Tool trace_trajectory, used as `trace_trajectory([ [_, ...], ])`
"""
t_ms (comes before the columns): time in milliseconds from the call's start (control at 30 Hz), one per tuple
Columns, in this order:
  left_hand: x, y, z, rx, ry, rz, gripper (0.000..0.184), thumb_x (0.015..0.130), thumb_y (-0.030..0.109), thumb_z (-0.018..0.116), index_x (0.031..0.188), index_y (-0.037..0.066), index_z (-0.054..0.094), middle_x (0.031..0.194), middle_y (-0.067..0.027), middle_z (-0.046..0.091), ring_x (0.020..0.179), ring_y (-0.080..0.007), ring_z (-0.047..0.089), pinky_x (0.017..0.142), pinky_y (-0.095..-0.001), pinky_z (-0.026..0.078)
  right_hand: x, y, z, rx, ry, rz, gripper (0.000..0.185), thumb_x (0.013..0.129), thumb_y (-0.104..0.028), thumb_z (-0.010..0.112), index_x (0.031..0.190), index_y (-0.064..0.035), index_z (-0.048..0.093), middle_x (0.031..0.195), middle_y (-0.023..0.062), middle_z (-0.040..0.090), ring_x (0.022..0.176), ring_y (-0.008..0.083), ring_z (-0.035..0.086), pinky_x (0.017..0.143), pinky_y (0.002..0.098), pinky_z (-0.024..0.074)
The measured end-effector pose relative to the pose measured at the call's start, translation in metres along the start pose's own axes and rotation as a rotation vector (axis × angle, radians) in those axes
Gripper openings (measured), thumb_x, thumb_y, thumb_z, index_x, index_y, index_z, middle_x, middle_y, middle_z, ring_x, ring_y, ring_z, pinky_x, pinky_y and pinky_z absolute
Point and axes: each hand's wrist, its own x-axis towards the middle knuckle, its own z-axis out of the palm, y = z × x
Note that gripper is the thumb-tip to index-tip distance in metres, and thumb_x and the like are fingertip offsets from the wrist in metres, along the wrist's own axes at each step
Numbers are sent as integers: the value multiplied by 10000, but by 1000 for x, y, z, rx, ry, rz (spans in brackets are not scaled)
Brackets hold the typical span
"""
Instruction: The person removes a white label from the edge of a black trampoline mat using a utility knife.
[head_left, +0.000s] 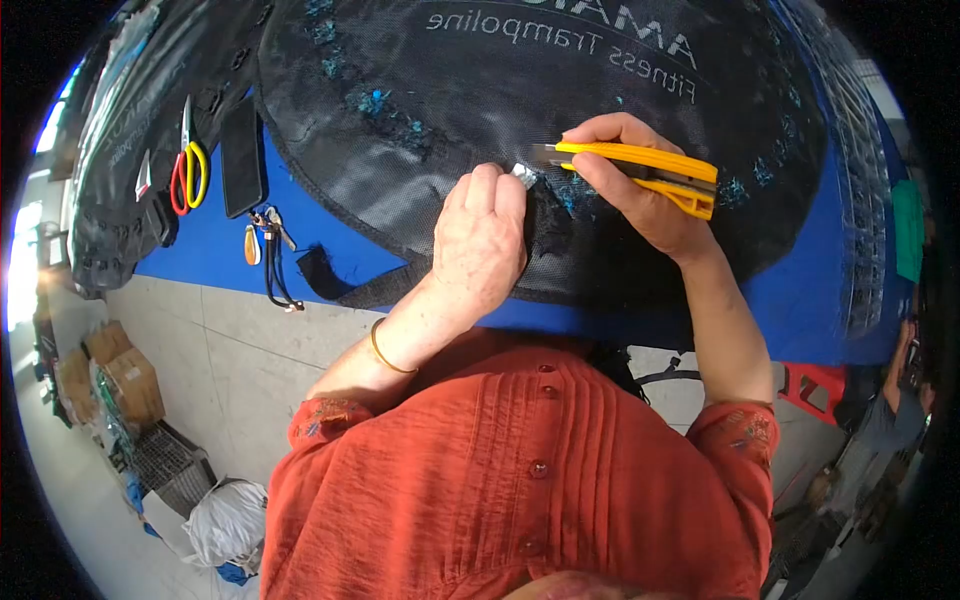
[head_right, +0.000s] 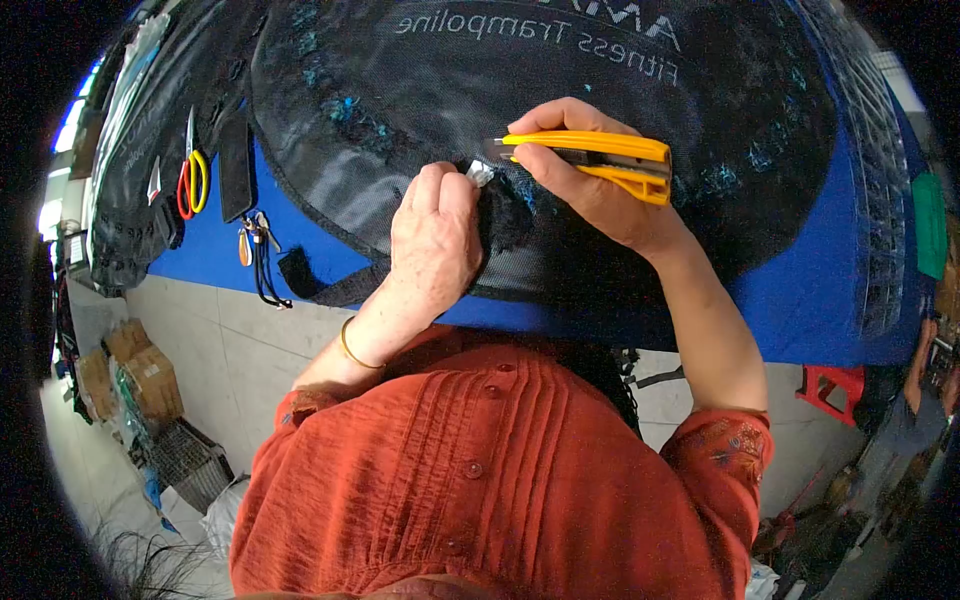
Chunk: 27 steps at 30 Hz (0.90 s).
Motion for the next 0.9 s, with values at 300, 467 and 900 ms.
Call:
trace_trajectory([
  [300, 2, 3, 1, 24, -45, 12, 279, 732, 1, 635, 999, -28, 560, 1043, -219, 554, 904, -356, 586, 828, -423, 521, 5, 19, 2, 71, -41, -16, 156, 971, -162, 679, 1103, -79, 675, 1030, 22, 700, 966, 103, 657, 883, 263, 524],
  [467, 2, 3, 2, 1, 11, -6, 196, 818, -23, 661, 982, -41, 555, 1020, -220, 583, 893, -389, 597, 780, -442, 528, 7, 14, -2, 43, -60, -24, 161, 960, -152, 679, 1101, -75, 677, 1004, 26, 705, 939, 110, 665, 871, 268, 528],
  [900, 2, 5, 1, 6, 5, -20, 205, 832, -22, 658, 995, -43, 536, 1036, -226, 568, 889, -398, 595, 758, -449, 527, 9, 18, -13, 61, -159, 31, 150, 958, -127, 650, 1091, -73, 690, 979, 27, 689, 900, 88, 631, 827, 247, 500],
])
